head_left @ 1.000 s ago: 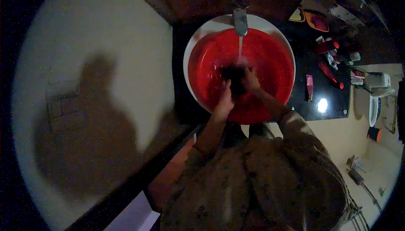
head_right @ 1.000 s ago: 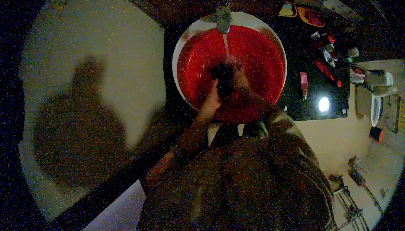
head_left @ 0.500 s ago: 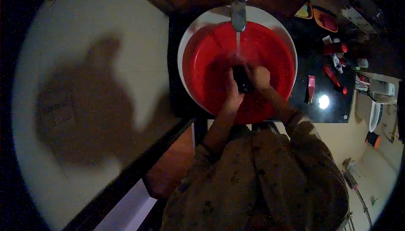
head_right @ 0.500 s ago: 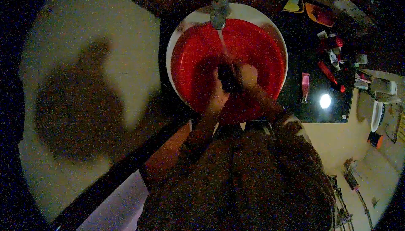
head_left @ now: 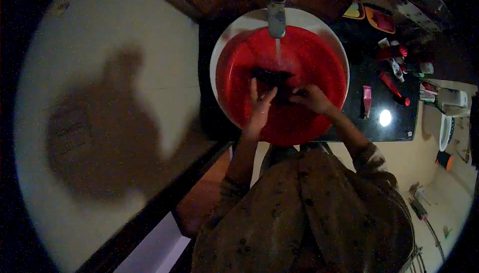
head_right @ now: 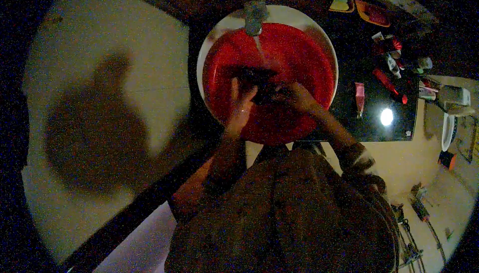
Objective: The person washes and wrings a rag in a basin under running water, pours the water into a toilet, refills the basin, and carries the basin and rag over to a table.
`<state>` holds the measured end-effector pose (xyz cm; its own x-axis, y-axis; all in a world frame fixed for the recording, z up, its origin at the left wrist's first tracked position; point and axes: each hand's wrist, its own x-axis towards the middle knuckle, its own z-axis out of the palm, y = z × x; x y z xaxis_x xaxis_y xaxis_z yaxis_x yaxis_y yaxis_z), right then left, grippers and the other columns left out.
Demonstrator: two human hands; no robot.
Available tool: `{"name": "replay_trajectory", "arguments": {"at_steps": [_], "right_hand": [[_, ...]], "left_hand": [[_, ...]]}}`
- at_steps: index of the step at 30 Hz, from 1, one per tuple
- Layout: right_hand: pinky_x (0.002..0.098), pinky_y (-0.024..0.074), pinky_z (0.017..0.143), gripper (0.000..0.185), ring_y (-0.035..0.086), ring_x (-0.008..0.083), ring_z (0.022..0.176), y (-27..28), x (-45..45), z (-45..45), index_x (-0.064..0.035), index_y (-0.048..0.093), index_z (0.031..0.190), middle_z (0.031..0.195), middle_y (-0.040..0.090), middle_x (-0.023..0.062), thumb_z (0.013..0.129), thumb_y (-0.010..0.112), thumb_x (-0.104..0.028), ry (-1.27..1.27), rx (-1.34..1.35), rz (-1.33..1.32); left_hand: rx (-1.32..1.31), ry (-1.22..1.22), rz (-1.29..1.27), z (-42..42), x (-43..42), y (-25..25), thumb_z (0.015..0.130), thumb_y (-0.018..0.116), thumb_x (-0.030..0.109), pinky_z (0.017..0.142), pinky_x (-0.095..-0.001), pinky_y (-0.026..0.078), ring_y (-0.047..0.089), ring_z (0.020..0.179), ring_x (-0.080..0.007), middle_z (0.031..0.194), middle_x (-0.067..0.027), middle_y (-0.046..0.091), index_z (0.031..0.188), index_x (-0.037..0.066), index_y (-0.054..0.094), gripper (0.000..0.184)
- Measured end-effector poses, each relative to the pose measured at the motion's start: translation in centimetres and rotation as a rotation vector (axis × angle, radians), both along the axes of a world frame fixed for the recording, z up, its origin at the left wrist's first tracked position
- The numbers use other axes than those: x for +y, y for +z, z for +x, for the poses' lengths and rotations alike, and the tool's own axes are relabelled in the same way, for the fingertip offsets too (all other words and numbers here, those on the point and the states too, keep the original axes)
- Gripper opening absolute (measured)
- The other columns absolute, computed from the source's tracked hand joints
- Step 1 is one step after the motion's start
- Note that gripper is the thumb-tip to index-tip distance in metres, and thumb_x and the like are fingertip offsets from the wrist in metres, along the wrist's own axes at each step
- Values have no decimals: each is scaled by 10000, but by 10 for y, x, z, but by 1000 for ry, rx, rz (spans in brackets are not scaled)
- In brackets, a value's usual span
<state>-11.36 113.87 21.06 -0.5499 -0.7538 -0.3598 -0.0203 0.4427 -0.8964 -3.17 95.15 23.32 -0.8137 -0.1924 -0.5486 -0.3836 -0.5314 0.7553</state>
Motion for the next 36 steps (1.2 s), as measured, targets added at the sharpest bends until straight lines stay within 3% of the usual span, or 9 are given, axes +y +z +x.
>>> {"name": "replay_trajectory", "arguments": {"at_steps": [6, 8, 12, 18, 24, 26, 30, 32, 36], "right_hand": [[337, 412, 881, 278, 532, 186, 1009, 11, 28, 1, -52, 524, 1049, 1053, 581, 57, 865, 537, -260, -249, -287, -281], [311, 401, 874, 241, 503, 134, 990, 6, 29, 5, -83, 527, 1008, 1011, 563, 9, 876, 519, -284, -647, -369, -200], [310, 382, 901, 288, 486, 158, 1025, 15, 34, -4, -82, 521, 1094, 1036, 556, 28, 887, 492, -280, -599, -531, -310], [274, 343, 930, 395, 482, 157, 1043, 3, 28, 8, -45, 479, 1194, 1123, 532, 79, 891, 481, -299, -319, 62, -93], [342, 360, 960, 432, 465, 235, 1111, 44, -1, 2, -37, 476, 1204, 1195, 515, 121, 862, 524, -297, -533, -407, -173], [338, 365, 956, 486, 458, 227, 1121, 45, -2, 4, -37, 469, 1220, 1217, 491, 126, 828, 575, -304, -341, -734, -294], [356, 391, 903, 398, 499, 207, 1038, 30, 5, 3, -93, 484, 1159, 1101, 544, 60, 851, 529, -340, -500, -814, -382], [371, 337, 979, 696, 389, 255, 1188, 27, 21, -5, -60, 262, 1352, 1316, 379, 111, 813, 588, -358, -680, -946, -535], [386, 329, 988, 749, 370, 274, 1203, 42, 36, -9, -61, 202, 1368, 1312, 380, 115, 807, 597, -362, -741, -749, -502]], "left_hand": [[116, -85, -195, -6, -17, 14, 746, 681, 270, 861, -303, 398, 437, 1055, -184, 1177, -111, 424, 1289, 65, 297, 696], [-27, -68, -265, -7, -18, 32, 784, 651, 275, 822, -341, 453, 478, 994, -189, 1103, -105, 464, 1230, 76, 359, 570], [50, 133, -166, -2, -18, 13, 828, 599, 304, 760, -363, 496, 508, 923, -177, 1026, -79, 487, 1240, 91, 341, 531], [15, 9, 85, -1, -6, 48, 879, 508, 346, 835, -424, 448, 477, 909, -150, 977, -47, 462, 1230, 105, 315, 467], [123, -155, -139, 13, -7, 58, 857, 547, 300, 822, -297, 391, 457, 927, -131, 975, -11, 472, 1108, 101, 440, 338], [270, -358, -444, 15, -9, 71, 834, 583, 265, 803, -251, 375, 451, 934, -119, 966, -11, 486, 1034, 93, 499, 277], [170, -284, -438, 9, -27, 87, 798, 635, 221, 834, -278, 376, 444, 957, -117, 958, -14, 487, 1013, 78, 509, 287], [183, -241, -414, 8, -36, 83, 753, 680, 169, 875, -310, 368, 452, 988, -146, 981, -27, 504, 1034, 73, 502, 346], [456, -286, -757, 6, -48, 72, 710, 706, 104, 905, -337, 360, 462, 1011, -185, 1025, -45, 530, 1067, 73, 499, 414]]}}
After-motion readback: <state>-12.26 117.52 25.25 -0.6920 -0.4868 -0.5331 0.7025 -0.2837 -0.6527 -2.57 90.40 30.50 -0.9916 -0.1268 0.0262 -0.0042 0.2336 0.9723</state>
